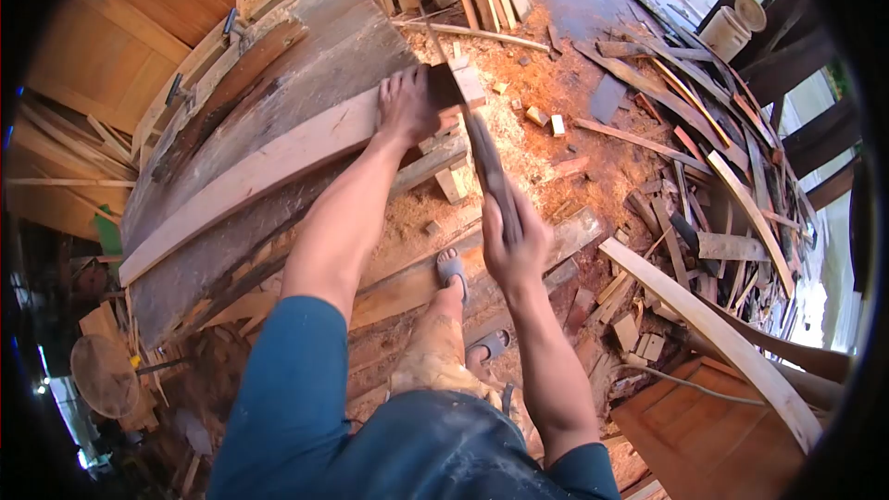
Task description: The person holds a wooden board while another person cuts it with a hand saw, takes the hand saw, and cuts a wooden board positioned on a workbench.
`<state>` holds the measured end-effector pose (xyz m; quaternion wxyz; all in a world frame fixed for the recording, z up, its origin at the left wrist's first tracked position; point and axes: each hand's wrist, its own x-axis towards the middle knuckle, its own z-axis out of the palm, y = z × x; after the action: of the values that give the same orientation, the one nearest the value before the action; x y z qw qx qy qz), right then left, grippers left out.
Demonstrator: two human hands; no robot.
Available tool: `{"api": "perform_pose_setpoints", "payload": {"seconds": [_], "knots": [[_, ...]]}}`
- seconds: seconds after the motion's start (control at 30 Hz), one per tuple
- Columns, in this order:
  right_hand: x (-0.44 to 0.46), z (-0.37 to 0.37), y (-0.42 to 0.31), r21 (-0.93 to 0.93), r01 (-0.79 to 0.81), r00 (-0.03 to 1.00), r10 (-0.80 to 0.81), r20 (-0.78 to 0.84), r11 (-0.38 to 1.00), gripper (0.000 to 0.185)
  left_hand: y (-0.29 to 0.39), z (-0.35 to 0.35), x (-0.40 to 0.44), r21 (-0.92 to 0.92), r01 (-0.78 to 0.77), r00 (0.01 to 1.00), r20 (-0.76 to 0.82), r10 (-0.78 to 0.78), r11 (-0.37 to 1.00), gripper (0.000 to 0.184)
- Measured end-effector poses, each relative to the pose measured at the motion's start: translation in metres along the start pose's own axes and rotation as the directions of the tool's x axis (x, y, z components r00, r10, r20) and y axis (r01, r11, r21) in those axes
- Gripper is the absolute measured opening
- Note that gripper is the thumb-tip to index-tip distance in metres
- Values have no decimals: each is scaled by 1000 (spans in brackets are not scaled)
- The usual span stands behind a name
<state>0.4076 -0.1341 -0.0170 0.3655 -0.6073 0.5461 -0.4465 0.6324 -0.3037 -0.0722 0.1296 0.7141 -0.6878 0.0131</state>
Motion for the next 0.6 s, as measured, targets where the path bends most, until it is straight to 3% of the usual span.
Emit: {"api": "perform_pose_setpoints", "payload": {"seconds": [0.03, 0.07, 0.17, 0.2, 0.27, 0.33, 0.4, 0.43, 0.47, 0.5, 0.6], "knots": [[14, 7, -9, 39, -64, 998, 64, 3, 997, 38, 0, -1, -4, 15, 17, 1000, 11, -17, 1000, 111], [7, 3, -6, 9, -15, 1000, 15, -18, 1000, 38, 3, -4, 0, 26, 22, 1000, 14, -23, 999, 112], [-82, -47, 20, -81, 95, 995, -97, -20, 992, 42, 8, -10, -2, 9, 37, 998, 49, -37, 999, 111], [-125, -80, 21, -96, 96, 995, -92, 46, 991, 48, 8, -13, -1, -7, 26, 997, 75, -26, 1000, 109], [-197, -122, 22, 59, 41, 999, -41, 0, 997, 51, 7, -15, 0, 3, 18, 994, 108, -18, 1000, 108], [-189, -122, 19, 27, 79, 997, -79, 23, 997, 50, 5, -8, 0, 24, 15, 996, 85, -17, 1000, 108], [-101, -67, 40, -127, 224, 973, -229, -30, 966, 45, 6, -6, -2, 0, 18, 1000, -3, -18, 1000, 106], [-59, -34, 42, -196, 168, 983, -180, -44, 966, 43, 4, 0, 0, -5, 15, 1000, -11, -15, 1000, 106], [-9, -5, 20, 34, 36, 999, -36, -17, 999, 42, 0, 7, 1, -7, 13, 1000, -14, -13, 1000, 106], [28, 15, 12, -11, 118, 992, -119, -38, 993, 42, -4, 9, 2, -8, 12, 1000, -13, -12, 1000, 107], [7, 4, 10, 10, 53, 999, -53, 14, 999, 42, 8, -8, 3, 18, 34, 999, 24, -35, 999, 109]]}}
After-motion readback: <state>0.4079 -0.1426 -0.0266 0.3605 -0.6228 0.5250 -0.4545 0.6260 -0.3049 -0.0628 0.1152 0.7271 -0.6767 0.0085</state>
